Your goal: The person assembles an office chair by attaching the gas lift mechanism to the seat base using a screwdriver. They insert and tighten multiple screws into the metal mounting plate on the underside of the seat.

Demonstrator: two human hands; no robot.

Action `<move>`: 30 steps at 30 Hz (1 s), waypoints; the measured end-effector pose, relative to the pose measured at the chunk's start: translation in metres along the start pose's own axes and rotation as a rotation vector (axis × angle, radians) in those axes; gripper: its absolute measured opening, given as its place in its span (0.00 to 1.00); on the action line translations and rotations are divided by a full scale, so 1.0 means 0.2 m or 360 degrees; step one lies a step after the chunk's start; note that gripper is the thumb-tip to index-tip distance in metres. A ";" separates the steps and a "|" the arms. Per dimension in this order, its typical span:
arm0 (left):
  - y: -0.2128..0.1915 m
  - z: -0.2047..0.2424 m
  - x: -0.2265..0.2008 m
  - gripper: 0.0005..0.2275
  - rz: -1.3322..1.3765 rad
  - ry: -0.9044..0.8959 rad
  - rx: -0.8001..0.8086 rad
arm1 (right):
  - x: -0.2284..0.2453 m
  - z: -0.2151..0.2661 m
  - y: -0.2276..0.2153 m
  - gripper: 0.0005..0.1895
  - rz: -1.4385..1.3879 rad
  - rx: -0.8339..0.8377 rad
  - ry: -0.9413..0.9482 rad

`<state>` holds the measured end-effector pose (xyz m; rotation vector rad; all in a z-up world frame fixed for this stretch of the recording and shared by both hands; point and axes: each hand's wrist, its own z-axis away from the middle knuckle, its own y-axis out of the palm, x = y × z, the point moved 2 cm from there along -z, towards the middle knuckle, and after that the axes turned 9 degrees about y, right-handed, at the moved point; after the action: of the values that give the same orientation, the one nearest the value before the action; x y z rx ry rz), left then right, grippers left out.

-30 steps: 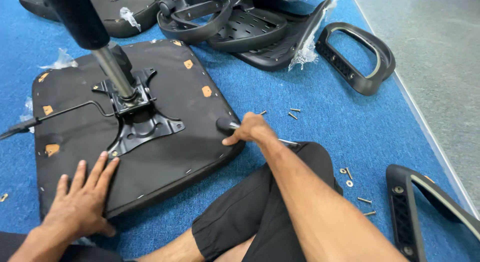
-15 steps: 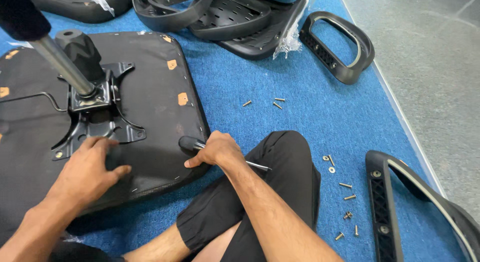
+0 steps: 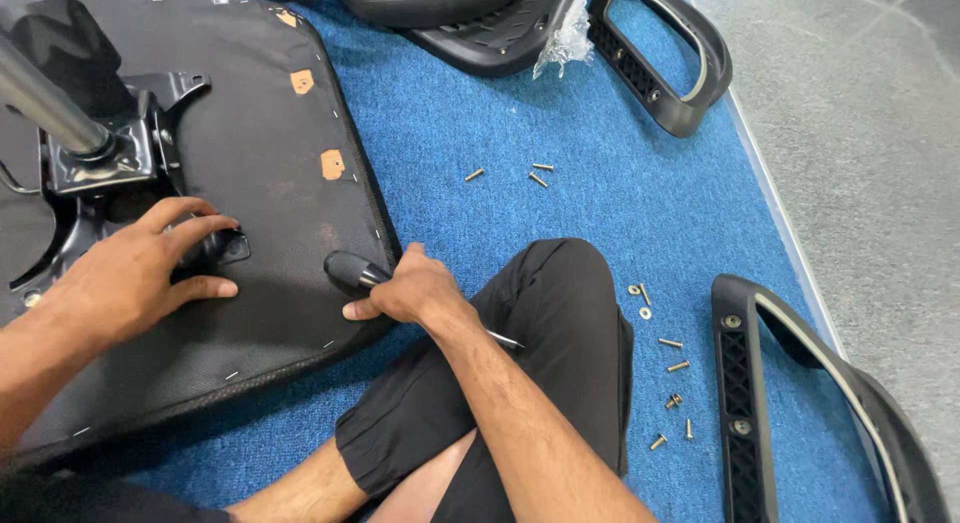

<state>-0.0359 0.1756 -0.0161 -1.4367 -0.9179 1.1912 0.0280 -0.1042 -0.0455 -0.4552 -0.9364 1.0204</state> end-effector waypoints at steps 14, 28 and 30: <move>-0.03 0.00 -0.08 0.31 0.0012 -0.0097 -0.0117 | 0.02 0.10 0.01 0.53 -0.0125 -0.0036 0.0115; 0.01 0.12 -0.09 0.30 0.0172 -0.0043 -0.0210 | 0.25 0.32 -0.22 0.33 -0.0091 -0.0755 -0.0506; 0.00 0.12 -0.08 0.30 0.0198 0.0007 -0.0206 | 0.39 0.33 -0.42 0.37 -0.0814 -0.0243 -0.0722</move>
<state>-0.0620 0.1651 -0.0129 -1.6193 -0.9274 1.2381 0.0316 -0.0822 0.0859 -0.0898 -1.4541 0.5890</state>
